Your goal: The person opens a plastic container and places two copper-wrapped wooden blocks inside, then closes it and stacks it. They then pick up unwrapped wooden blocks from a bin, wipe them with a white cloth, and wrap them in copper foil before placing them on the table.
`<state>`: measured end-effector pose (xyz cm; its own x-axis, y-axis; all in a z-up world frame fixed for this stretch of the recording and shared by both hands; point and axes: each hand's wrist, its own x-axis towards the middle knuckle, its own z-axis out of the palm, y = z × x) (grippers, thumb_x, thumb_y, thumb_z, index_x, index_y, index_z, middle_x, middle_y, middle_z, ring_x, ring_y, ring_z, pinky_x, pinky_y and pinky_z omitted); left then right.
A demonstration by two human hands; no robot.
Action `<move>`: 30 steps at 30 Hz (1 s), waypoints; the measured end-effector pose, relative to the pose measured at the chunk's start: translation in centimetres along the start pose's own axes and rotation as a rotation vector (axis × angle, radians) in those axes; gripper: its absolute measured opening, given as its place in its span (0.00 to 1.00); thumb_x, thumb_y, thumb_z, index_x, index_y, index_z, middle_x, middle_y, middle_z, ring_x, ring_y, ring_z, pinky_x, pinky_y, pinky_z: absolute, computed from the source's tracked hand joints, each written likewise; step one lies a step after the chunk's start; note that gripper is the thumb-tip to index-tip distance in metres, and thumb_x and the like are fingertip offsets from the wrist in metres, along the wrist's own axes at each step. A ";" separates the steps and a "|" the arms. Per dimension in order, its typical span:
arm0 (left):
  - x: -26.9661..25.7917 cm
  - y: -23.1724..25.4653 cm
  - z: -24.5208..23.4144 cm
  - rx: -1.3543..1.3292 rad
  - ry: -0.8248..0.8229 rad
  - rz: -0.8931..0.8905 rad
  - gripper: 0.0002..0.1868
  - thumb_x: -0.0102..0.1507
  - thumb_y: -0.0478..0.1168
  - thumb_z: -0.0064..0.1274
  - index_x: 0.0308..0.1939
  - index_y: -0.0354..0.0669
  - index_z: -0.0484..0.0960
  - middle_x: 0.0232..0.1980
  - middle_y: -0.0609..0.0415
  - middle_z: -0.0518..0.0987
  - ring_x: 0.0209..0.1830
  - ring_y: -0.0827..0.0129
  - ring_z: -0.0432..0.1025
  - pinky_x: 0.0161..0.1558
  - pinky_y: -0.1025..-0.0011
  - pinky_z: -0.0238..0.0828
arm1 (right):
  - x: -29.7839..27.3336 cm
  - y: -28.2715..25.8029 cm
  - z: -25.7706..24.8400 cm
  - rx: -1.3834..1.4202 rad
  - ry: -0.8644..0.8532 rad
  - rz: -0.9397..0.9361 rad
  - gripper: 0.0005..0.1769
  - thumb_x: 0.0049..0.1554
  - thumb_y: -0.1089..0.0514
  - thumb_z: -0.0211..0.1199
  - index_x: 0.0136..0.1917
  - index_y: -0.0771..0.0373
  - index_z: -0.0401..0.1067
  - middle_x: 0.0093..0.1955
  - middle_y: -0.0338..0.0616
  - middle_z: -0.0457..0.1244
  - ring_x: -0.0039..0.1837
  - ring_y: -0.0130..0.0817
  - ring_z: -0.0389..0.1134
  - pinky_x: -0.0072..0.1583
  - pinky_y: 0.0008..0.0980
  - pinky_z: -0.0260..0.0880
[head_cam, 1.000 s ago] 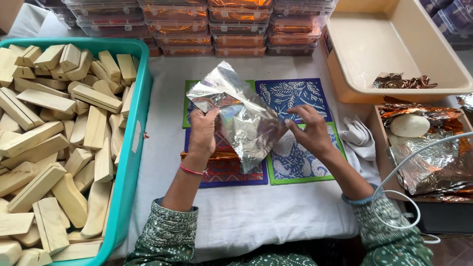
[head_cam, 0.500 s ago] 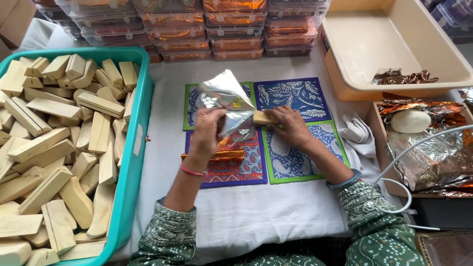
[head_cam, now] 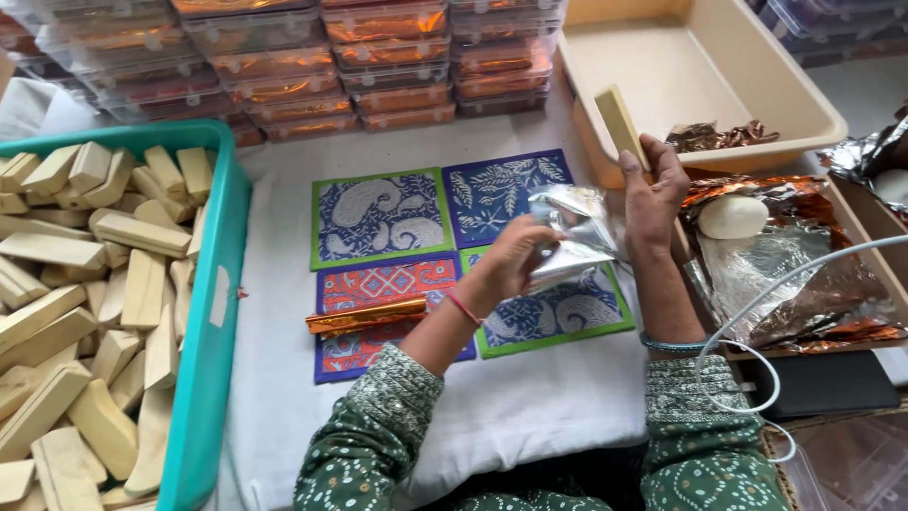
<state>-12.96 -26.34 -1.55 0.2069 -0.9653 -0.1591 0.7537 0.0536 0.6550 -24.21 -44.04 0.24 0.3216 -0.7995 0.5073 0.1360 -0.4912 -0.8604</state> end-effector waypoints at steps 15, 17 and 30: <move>0.7 0.6 -11.6 1.229 0.427 0.424 0.14 0.61 0.34 0.44 0.47 0.32 0.79 0.33 0.42 0.81 0.34 0.60 0.78 0.40 0.62 0.73 | -2.8 -5.6 2.6 0.372 -0.264 0.138 0.21 0.62 0.63 0.66 0.67 0.73 0.68 0.60 0.50 0.68 0.59 0.30 0.71 0.62 0.25 0.74; 0.3 1.1 -12.3 1.231 0.455 0.368 0.15 0.60 0.34 0.45 0.48 0.32 0.79 0.34 0.42 0.81 0.34 0.60 0.77 0.40 0.61 0.73 | -3.9 -4.8 3.9 0.341 -0.342 0.165 0.21 0.62 0.63 0.66 0.66 0.72 0.69 0.59 0.47 0.69 0.58 0.28 0.72 0.61 0.25 0.75; -2.1 3.6 -13.9 0.702 0.324 0.123 0.11 0.61 0.37 0.52 0.43 0.32 0.82 0.36 0.58 0.80 0.35 0.77 0.72 0.39 0.74 0.69 | -7.5 -1.7 7.0 0.128 -0.485 0.311 0.17 0.61 0.59 0.67 0.62 0.67 0.74 0.53 0.41 0.70 0.52 0.21 0.70 0.55 0.22 0.75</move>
<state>-2.05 -20.61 -9.15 0.5163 -0.8347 -0.1916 0.1645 -0.1229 0.9787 -20.31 -34.80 -2.49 0.7524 -0.6348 0.1758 0.0691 -0.1893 -0.9795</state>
